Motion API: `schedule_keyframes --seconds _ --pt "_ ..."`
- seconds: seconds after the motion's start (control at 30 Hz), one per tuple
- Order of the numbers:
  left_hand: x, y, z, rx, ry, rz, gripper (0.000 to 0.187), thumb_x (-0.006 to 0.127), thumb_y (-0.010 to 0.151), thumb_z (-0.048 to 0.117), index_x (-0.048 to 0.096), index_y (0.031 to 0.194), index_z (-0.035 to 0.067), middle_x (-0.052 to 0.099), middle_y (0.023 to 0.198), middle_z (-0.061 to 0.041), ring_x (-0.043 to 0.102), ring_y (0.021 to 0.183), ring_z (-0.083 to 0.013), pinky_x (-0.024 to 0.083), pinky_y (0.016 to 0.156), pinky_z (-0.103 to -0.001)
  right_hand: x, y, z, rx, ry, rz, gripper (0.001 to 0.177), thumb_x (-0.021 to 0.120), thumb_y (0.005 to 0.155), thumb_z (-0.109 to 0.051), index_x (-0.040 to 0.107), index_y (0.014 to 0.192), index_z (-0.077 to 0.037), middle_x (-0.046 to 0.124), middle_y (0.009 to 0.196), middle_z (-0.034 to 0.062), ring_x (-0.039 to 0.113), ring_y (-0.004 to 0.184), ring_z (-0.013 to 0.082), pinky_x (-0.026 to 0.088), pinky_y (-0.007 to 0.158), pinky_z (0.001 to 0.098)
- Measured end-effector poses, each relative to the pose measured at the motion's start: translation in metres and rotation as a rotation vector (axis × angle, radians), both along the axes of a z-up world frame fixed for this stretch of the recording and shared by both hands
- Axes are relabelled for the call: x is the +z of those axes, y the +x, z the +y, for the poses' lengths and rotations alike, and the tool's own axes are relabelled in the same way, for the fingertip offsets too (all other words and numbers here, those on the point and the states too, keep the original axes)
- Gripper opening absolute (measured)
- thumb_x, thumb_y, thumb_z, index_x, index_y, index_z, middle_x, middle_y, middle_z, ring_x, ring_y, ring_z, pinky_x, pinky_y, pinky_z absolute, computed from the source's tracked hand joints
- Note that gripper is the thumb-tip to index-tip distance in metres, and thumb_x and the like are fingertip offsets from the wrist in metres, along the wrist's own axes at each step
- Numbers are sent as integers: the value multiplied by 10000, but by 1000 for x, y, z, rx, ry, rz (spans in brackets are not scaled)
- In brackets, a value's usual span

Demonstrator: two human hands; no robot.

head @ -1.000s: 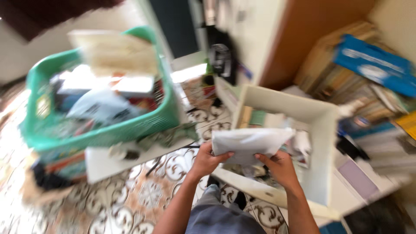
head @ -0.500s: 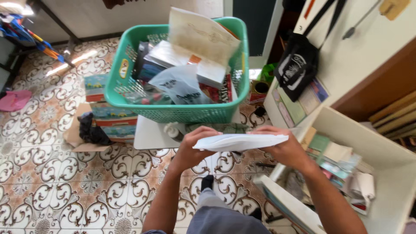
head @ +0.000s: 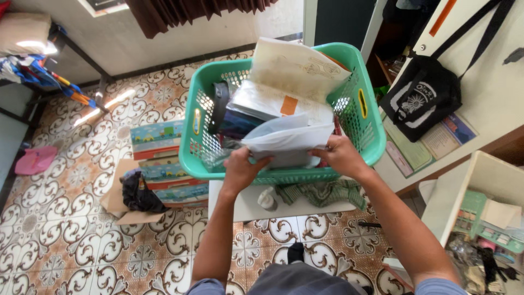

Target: The person transfers various items from a white drawer into a green laundry basket. They handle plastic bags, small boxes, bottles, and miscellaneous objects one by one, placing them into the basket until the drawer is empty.

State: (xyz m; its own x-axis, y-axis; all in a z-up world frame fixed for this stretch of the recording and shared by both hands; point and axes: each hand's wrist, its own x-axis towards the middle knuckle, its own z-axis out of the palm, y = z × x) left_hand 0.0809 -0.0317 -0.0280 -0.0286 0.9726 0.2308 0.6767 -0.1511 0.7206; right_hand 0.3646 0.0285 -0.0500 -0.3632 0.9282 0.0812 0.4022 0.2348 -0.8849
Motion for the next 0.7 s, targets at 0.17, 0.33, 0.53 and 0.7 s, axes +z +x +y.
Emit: schedule_keyframes --seconds 0.17,0.33,0.53,0.7 --pt "-34 -15 22 -69 -118 -36 472 870 762 340 755 1072 2 782 943 -165 778 878 -273 584 801 -368 -19 -6 20 22 106 -141 235 815 842 -226 804 987 -41 780 789 140 720 636 164 549 603 331" --pt "-39 -10 24 94 -155 62 748 866 772 414 606 1343 6 712 1175 -208 703 1062 -322 540 917 -429 -6 -8 20 -183 -85 -322 390 810 893 -353 756 1026 9 786 874 179 751 728 233 572 693 361" --pt "-36 25 8 185 506 212 632 772 934 329 537 1423 5 557 1403 -172 524 1357 -335 451 1150 -506 34 15 -21 -210 119 -291 564 774 856 -330 604 1324 -65 673 1250 143 736 912 264 591 820 371" --pt "-38 91 -9 -115 664 231 388 762 901 197 658 1254 72 607 1329 -135 544 1332 -338 412 1147 -518 59 67 -77 -203 368 -307 504 783 838 -290 661 1279 -81 669 1271 140 675 1121 334 540 935 402"
